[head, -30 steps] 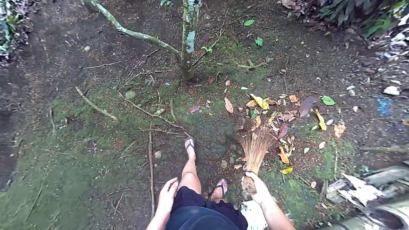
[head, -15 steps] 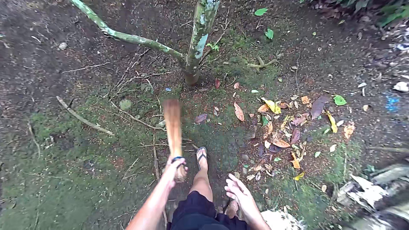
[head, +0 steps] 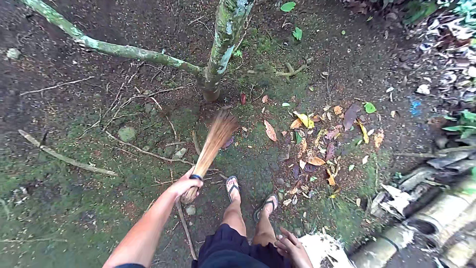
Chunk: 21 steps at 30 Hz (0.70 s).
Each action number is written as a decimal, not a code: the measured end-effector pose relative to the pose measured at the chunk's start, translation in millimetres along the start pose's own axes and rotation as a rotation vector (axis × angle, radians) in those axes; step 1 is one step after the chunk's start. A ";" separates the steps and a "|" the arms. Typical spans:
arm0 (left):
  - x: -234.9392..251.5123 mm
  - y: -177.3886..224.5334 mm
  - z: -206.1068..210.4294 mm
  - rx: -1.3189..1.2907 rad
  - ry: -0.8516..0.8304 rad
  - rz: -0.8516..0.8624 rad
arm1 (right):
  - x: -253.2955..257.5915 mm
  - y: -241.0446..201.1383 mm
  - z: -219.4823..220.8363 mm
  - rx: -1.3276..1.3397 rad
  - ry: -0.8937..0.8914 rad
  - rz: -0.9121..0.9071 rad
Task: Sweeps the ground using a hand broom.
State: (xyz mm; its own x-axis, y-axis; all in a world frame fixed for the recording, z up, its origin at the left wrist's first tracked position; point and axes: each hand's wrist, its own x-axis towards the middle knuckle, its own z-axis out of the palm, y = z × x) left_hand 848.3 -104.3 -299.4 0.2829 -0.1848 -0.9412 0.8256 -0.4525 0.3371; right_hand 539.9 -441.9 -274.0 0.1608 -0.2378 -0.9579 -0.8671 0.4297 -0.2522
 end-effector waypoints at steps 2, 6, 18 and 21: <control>-45.4 -30.4 -0.1 0.014 -0.026 0.012 | 4.8 -3.9 5.2 0.019 0.007 -0.034; -117.7 -82.9 6.1 0.039 0.186 0.027 | 8.1 -21.3 -0.4 0.055 0.019 -0.102; 20.6 -32.6 23.4 0.066 0.458 -0.128 | 34.4 -24.8 -42.2 0.050 0.025 -0.064; 21.2 -22.0 84.0 0.112 0.274 -0.109 | 45.3 -29.8 -60.8 0.048 0.030 -0.049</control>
State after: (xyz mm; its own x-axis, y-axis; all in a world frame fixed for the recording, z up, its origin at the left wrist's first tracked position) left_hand 795.2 -171.6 -324.7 0.3290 0.1054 -0.9384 0.8038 -0.5529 0.2197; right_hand 544.4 -518.4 -301.5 0.1877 -0.2858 -0.9397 -0.8347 0.4579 -0.3060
